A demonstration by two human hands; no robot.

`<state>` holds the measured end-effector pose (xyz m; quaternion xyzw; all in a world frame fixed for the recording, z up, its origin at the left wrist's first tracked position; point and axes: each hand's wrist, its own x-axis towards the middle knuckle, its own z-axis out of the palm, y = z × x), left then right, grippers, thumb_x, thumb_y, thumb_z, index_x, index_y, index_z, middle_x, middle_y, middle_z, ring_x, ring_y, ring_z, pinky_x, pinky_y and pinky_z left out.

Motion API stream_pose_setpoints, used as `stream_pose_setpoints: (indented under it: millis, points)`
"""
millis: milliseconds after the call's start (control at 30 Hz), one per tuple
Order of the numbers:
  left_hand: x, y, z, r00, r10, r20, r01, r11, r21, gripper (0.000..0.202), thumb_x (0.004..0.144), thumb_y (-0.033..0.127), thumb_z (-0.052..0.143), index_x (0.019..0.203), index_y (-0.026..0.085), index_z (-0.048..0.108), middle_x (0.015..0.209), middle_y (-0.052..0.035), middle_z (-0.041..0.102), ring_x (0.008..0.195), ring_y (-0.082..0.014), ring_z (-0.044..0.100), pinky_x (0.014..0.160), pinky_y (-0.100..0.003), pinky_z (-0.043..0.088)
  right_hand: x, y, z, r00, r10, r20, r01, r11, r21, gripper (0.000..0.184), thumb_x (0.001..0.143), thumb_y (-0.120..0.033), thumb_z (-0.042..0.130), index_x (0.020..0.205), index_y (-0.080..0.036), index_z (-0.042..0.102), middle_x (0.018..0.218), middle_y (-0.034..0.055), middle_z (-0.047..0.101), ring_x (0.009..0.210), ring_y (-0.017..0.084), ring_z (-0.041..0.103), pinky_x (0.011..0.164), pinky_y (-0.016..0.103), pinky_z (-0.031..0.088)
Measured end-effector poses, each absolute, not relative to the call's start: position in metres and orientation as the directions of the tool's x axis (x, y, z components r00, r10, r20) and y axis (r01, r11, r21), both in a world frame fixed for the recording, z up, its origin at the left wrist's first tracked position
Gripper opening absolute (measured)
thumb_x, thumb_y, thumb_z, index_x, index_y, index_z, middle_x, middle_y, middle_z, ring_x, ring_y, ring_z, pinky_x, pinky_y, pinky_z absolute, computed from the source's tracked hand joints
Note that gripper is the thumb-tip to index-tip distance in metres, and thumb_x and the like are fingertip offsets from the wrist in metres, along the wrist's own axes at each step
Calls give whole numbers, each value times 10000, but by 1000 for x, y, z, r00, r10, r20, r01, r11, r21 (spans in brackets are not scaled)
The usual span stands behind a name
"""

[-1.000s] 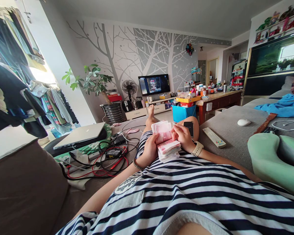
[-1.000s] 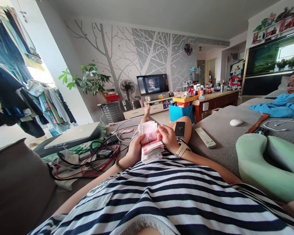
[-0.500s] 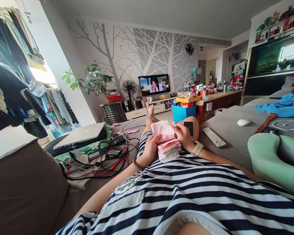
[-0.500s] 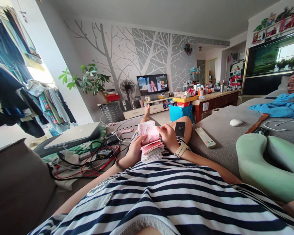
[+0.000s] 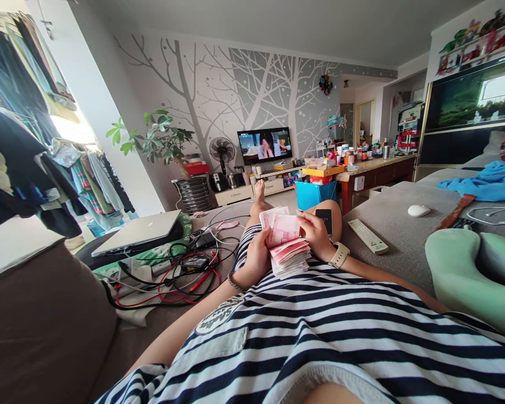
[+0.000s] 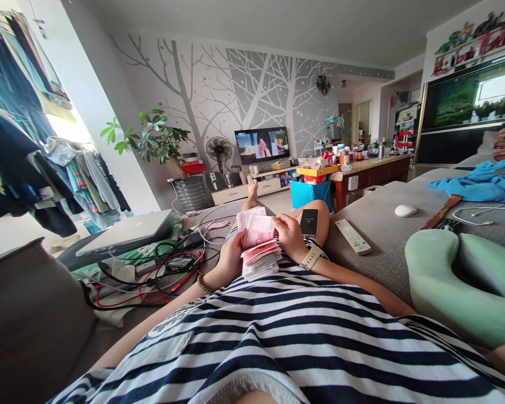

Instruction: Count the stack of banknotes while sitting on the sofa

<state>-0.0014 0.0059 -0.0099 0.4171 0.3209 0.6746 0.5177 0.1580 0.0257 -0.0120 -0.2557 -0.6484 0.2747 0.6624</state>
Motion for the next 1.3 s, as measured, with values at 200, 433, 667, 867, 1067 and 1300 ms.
stream_pose_setpoints:
  millis: [200, 433, 667, 867, 1067, 1300]
  points:
    - [-2, 8, -10, -59, 977, 205, -465, -209, 861, 196, 664, 365, 684, 727, 184, 642, 620, -8, 634, 728, -225, 651, 667, -324, 527, 159, 23, -11, 7, 679, 734, -53, 733, -678, 410, 892, -520, 532, 642, -198, 489, 592, -10, 438, 588, 146, 390, 555, 277, 308]
    - [-2, 8, -9, -126, 967, 221, -436, -254, 863, 124, 679, 314, 659, 676, 192, 636, 625, 17, 627, 583, -151, 552, 570, -270, 479, 159, 19, -8, -9, 680, 734, -66, 732, -678, 421, 896, -531, 540, 644, -196, 503, 582, -13, 439, 565, 141, 384, 543, 282, 286]
    - [-1, 4, -6, -137, 972, 191, -428, -232, 873, 96, 707, 270, 622, 660, 187, 627, 612, 18, 612, 580, -144, 546, 562, -260, 452, 159, 16, -6, -6, 677, 736, -45, 735, -677, 437, 885, -563, 534, 642, -201, 500, 581, -13, 435, 566, 145, 385, 545, 285, 290]
    - [-1, 4, -7, -162, 963, 217, -396, -265, 879, 109, 706, 266, 621, 622, 196, 617, 581, 24, 579, 552, -135, 499, 534, -253, 419, 159, 16, -6, -17, 675, 738, -37, 737, -675, 444, 886, -574, 525, 639, -207, 485, 581, -12, 419, 579, 151, 381, 554, 285, 300]
    - [-2, 3, -6, -163, 957, 239, -364, -283, 887, 134, 712, 270, 608, 603, 193, 619, 584, 16, 576, 566, -139, 486, 533, -252, 412, 159, 17, -7, -24, 676, 737, -37, 736, -676, 449, 881, -585, 523, 644, -205, 490, 594, -7, 432, 586, 152, 386, 557, 284, 304]
    - [-3, 5, -9, -163, 951, 264, -334, -305, 892, 130, 708, 279, 616, 614, 189, 623, 590, 13, 577, 598, -148, 513, 575, -259, 433, 159, 18, -8, -24, 677, 736, -40, 735, -677, 445, 888, -571, 526, 638, -206, 481, 584, -10, 420, 583, 151, 385, 550, 284, 303]
